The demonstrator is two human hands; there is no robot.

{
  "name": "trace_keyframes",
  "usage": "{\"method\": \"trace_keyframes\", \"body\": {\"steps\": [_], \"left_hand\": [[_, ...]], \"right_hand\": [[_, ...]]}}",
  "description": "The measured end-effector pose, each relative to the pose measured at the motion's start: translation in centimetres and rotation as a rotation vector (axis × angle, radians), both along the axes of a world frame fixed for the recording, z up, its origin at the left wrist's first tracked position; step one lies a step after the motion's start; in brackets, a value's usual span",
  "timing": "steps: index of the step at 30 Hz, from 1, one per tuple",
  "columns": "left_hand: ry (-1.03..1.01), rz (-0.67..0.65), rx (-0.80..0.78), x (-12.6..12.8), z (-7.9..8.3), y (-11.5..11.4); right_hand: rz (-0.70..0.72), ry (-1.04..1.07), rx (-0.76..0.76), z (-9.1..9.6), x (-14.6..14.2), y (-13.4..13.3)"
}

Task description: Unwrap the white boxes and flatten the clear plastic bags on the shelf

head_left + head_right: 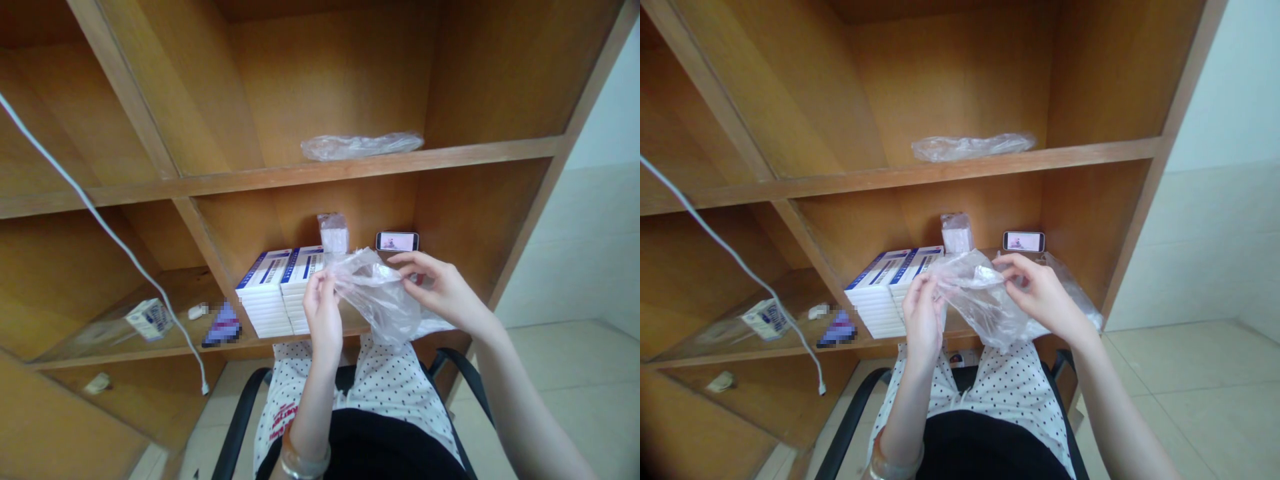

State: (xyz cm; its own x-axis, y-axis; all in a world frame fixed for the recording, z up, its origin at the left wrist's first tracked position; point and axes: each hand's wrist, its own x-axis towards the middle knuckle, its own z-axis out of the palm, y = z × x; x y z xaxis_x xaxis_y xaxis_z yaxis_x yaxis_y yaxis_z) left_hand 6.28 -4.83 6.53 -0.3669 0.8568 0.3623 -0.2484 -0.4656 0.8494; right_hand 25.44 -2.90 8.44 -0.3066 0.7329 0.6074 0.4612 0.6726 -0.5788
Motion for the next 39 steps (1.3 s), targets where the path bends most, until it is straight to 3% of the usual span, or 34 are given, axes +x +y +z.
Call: {"method": "trace_keyframes", "body": {"steps": [3,9,13,18,22,25,29,33,39], "left_hand": [[0.011,-0.056,-0.006,-0.1,-0.2,0.2],[0.349,-0.154,-0.066,0.1,0.0,-0.1],[0.445,-0.305,-0.075,0.3,0.5,-1.0],[0.339,-0.44,-0.139,0.7,0.6,-1.5],[0.257,-0.33,-0.13,0.5,0.4,-0.9],[0.186,-0.25,-0.108,0.1,0.4,-0.6],[0.155,-0.278,-0.096,-0.1,0.4,-0.7],[0.101,-0.286,-0.107,0.0,0.6,-0.9],[0.094,-0.465,-0.146,-0.2,1.2,-1.3]], "right_hand": [[0.042,-0.012,-0.022,0.1,0.3,0.0],[0.133,-0.059,-0.134,0.6,-0.1,-0.5],[0.151,-0.07,-0.168,0.6,0.3,-0.3],[0.178,-0.114,-0.232,0.3,1.0,0.0],[0.215,-0.134,-0.303,0.4,1.2,-0.2],[0.277,-0.015,-0.354,0.7,1.4,-0.4],[0.323,0.176,-0.435,1.0,2.2,-0.4],[0.31,0.197,-0.471,1.0,3.0,-0.3],[0.339,0.15,-0.503,1.2,3.7,-0.2]]}}
